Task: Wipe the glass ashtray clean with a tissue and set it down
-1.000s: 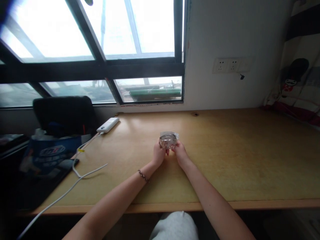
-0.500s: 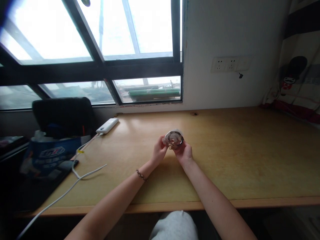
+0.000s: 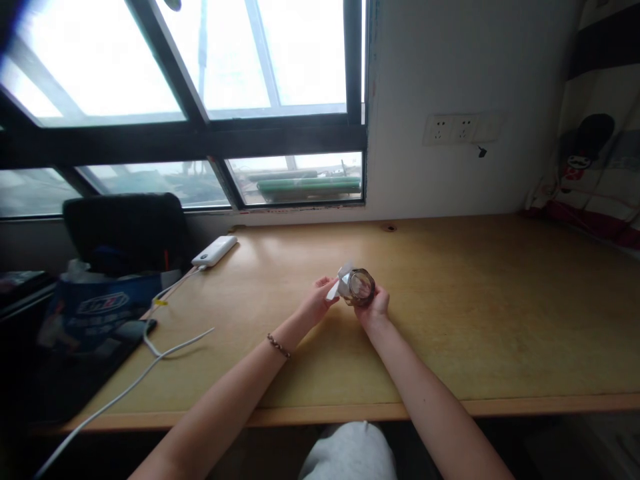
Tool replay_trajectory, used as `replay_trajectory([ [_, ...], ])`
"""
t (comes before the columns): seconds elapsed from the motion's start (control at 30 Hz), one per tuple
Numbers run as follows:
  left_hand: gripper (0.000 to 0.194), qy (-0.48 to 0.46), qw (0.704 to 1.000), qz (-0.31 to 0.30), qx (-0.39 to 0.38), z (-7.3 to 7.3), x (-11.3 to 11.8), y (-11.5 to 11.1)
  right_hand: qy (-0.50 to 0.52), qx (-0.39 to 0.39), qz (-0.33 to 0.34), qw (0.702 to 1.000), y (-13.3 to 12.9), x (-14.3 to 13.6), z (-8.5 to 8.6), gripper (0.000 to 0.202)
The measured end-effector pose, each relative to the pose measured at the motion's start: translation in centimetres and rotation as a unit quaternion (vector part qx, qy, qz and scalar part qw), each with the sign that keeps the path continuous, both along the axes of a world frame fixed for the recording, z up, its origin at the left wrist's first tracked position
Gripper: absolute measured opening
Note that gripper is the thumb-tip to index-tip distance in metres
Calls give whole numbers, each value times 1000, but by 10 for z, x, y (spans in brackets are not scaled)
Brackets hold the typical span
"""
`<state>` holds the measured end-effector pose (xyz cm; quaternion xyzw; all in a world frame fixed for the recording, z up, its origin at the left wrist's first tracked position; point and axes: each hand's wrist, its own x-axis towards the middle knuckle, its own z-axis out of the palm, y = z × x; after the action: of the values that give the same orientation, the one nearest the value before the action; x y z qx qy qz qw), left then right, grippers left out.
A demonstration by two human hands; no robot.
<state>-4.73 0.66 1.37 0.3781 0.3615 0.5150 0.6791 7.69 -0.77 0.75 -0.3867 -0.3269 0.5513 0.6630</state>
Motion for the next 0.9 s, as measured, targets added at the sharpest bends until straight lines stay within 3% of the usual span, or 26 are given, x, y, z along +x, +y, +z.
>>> replay_trajectory([
  [0.13, 32, -24, 993, 108, 27, 0, -5, 4, 69, 0, 12, 998, -1, 4, 2, 21],
  [0.3, 33, -15, 984, 143, 102, -1, -7, 6, 167, 5, 16, 986, -2, 4, 8, 11],
  [0.33, 34, 5, 983, 145, 110, -2, -7, 5, 161, 8, 11, 987, -3, 2, 10, 7],
  [0.43, 28, 112, 971, 163, 139, -3, -6, 5, 120, 34, 21, 992, -7, -4, 13, 20],
  [0.53, 18, 227, 934, 185, 206, -4, -7, 3, 84, 47, 33, 995, -10, -9, 13, 29],
  [0.63, 15, 282, 908, 176, 256, -2, -7, -1, 26, 55, 18, 998, -11, -11, 12, 33],
  [0.73, 16, 260, 929, 110, 238, 0, -3, -4, -93, 84, -18, 992, -13, -12, 13, 37],
  [0.83, 26, 150, 969, 47, 190, -2, 2, -4, -232, 134, -42, 963, -19, -13, 16, 38],
  [0.9, 32, 80, 984, 42, 154, -3, 4, -1, -287, 157, -46, 944, -23, -14, 18, 36],
])
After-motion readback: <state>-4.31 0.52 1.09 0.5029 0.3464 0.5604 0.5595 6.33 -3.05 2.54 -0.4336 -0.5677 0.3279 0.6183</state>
